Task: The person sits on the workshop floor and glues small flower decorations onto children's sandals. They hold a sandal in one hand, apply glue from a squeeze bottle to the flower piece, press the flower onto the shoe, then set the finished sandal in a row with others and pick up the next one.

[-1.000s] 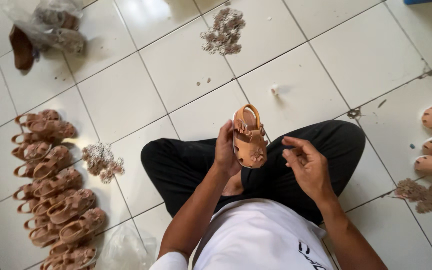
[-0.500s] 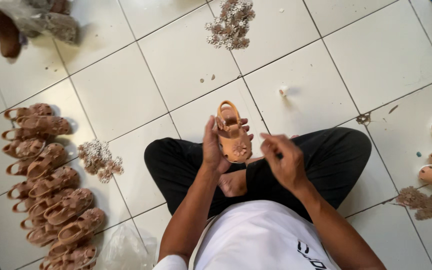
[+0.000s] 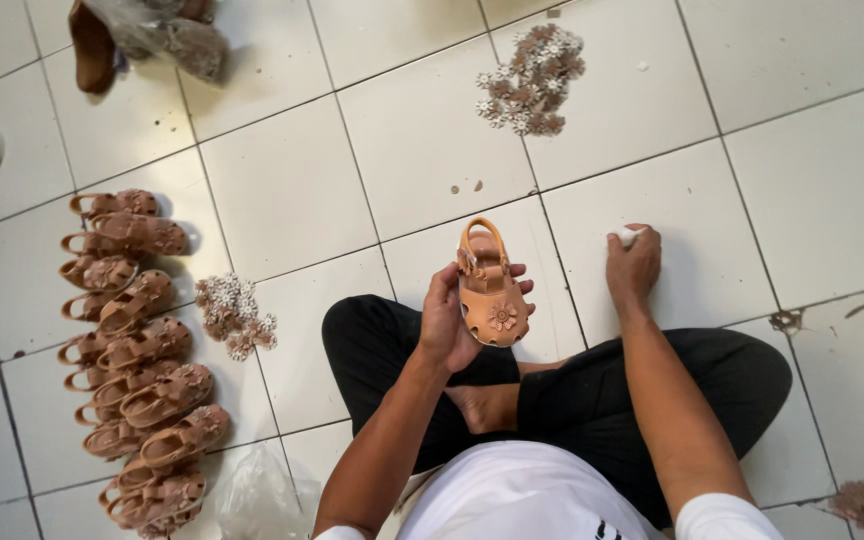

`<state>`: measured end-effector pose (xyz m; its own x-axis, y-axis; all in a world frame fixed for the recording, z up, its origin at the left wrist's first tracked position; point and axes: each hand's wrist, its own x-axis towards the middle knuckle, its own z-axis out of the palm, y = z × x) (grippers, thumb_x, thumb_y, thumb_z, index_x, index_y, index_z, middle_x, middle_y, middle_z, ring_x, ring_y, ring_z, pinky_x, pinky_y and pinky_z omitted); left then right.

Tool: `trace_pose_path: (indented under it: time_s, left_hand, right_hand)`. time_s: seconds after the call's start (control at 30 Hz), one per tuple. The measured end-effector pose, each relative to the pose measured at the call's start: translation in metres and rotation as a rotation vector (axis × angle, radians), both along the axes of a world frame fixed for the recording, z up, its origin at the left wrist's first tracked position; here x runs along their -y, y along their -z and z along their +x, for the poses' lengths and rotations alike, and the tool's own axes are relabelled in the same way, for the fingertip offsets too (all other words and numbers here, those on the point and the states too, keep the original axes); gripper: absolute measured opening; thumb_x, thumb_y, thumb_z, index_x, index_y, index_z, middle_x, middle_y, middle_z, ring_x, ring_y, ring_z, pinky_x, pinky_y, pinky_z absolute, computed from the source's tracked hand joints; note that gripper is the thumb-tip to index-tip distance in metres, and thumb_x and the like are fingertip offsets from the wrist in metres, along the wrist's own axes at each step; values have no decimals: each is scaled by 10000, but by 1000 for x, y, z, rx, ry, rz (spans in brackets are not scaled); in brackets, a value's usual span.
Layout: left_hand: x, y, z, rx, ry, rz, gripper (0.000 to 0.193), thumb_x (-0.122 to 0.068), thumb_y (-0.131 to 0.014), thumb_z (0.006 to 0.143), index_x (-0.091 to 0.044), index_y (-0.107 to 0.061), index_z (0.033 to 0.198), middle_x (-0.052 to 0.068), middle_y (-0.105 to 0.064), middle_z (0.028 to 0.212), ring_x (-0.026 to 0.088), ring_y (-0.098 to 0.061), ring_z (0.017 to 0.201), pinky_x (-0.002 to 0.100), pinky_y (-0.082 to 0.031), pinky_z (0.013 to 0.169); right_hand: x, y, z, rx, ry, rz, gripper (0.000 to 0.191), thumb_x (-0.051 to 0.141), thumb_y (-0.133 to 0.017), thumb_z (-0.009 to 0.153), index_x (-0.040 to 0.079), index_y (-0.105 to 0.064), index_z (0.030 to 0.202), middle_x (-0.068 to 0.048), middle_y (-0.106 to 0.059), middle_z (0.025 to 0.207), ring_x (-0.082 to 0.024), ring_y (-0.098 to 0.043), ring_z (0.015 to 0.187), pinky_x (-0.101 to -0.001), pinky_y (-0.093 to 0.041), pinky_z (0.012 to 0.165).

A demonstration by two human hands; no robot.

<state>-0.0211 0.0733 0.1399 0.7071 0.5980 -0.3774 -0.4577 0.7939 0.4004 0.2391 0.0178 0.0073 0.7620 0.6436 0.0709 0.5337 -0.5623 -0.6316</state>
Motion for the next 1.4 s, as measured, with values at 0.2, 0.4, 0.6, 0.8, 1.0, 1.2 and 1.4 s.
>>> trace_pose_path:
  time_s: [0.2, 0.4, 0.6, 0.8, 1.0, 1.2, 1.4]
  left_hand:
    - [-3, 12, 1, -76, -37, -16, 653, -477, -154, 1112, -19, -432, 1485, 211, -594, 1329, 322, -637, 1220, 458, -584, 1041]
    - [1, 21, 9, -117, -79, 19, 712, -541, -118, 1094, -17, -475, 1417, 180, -615, 1264, 322, -637, 1184, 453, -596, 984]
    - [15, 14, 17, -72, -111, 117, 744, -539, -98, 1130, 27, -508, 1384, 189, -631, 1235, 278, -643, 1215, 442, -595, 1025]
    - [19, 4, 12, -68, -122, 81, 697, -523, -94, 1119, -18, -495, 1383, 155, -616, 1239, 275, -628, 1192, 453, -594, 1004]
    - [21, 6, 5, 80, -65, 50, 697, -528, -76, 1108, -57, -479, 1427, 165, -622, 1276, 267, -619, 1196, 421, -592, 1015]
    - [31, 5, 14, -14, -140, 104, 691, -531, -123, 1134, -6, -490, 1394, 173, -629, 1253, 265, -636, 1180, 434, -588, 998]
    - [34, -1, 16, -165, -179, 141, 678, -558, -152, 1082, -36, -499, 1338, 168, -663, 1195, 238, -685, 1106, 412, -625, 946]
  right_hand:
    - [8, -38, -16, -232, -75, 60, 287, 203, -784, 912, -45, -647, 958, -144, -702, 853, -272, -675, 745, -383, -542, 702]
    - [57, -121, -78, -753, -283, 208, 286, 216, -607, 1046, -32, -690, 1161, -110, -748, 1068, -124, -680, 897, -271, -556, 831]
    - [76, -163, -119, -839, -500, 423, 351, 222, -531, 1089, -32, -589, 1324, -113, -689, 1345, -102, -638, 1074, -258, -527, 961]
    - [85, -172, -124, -822, -560, 448, 363, 214, -549, 1089, -46, -587, 1340, -128, -679, 1343, -128, -632, 1151, -269, -513, 1011]
    - [103, -189, -103, -738, -540, 372, 302, 191, -605, 1059, -40, -630, 1252, -152, -729, 1292, -176, -703, 1193, -306, -570, 1024]
    - [101, -195, -121, -725, -578, 393, 384, 252, -509, 1096, -25, -574, 1354, -153, -670, 1374, -174, -626, 1232, -306, -495, 1057]
    - [95, -192, -131, -827, -576, 514, 335, 262, -477, 1136, -2, -588, 1310, -152, -669, 1381, -215, -605, 1318, -361, -460, 1152]
